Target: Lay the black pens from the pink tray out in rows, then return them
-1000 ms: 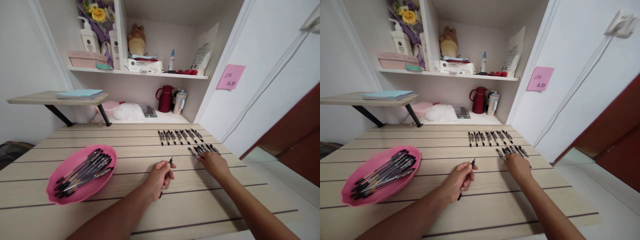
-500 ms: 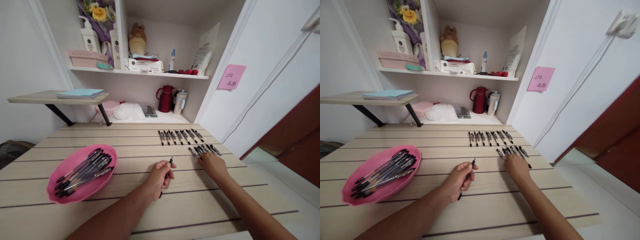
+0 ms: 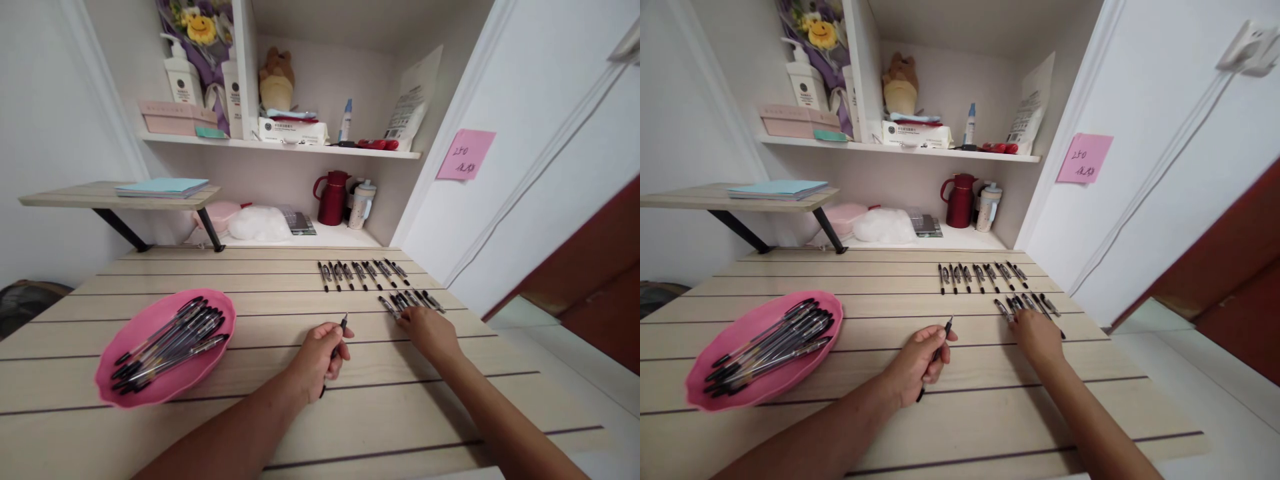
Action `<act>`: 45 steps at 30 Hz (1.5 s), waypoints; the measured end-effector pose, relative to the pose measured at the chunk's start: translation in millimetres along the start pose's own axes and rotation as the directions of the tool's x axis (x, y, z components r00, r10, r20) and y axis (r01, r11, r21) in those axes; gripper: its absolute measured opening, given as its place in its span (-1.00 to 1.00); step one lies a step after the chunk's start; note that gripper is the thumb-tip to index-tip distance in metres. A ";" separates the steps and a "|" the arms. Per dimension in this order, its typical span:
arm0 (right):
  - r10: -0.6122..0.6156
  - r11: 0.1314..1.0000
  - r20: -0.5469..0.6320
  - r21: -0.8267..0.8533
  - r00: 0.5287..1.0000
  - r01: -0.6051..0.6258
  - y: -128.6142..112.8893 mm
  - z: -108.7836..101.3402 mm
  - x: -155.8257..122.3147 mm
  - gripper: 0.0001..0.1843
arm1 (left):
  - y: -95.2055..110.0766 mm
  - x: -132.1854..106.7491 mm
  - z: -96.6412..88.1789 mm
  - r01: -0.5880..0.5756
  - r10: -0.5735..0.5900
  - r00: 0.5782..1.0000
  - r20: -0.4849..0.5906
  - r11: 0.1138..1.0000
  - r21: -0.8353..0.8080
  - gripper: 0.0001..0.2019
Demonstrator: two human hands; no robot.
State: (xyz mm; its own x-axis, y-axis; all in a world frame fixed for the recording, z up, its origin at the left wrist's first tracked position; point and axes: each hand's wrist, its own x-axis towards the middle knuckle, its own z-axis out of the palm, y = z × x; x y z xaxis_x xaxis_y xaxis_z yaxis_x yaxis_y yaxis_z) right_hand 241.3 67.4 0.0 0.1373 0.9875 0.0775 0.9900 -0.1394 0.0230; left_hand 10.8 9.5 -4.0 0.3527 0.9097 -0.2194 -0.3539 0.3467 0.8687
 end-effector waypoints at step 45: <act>-0.314 0.561 -0.110 0.780 0.943 0.278 -98.5 -7.0 -100.0 -0.72 | 1.7 3.2 4.5 -0.147 0.101 0.988 -0.113 0.824 -0.547 -0.84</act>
State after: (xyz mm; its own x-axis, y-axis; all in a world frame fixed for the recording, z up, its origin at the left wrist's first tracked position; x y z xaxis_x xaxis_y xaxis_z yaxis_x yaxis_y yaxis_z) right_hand 129.8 -18.1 -3.1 -0.1856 0.9668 0.1754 0.6196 0.2537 -0.7428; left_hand 15.2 11.9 -1.2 0.2146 0.9601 -0.1795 -0.8174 0.2771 0.5050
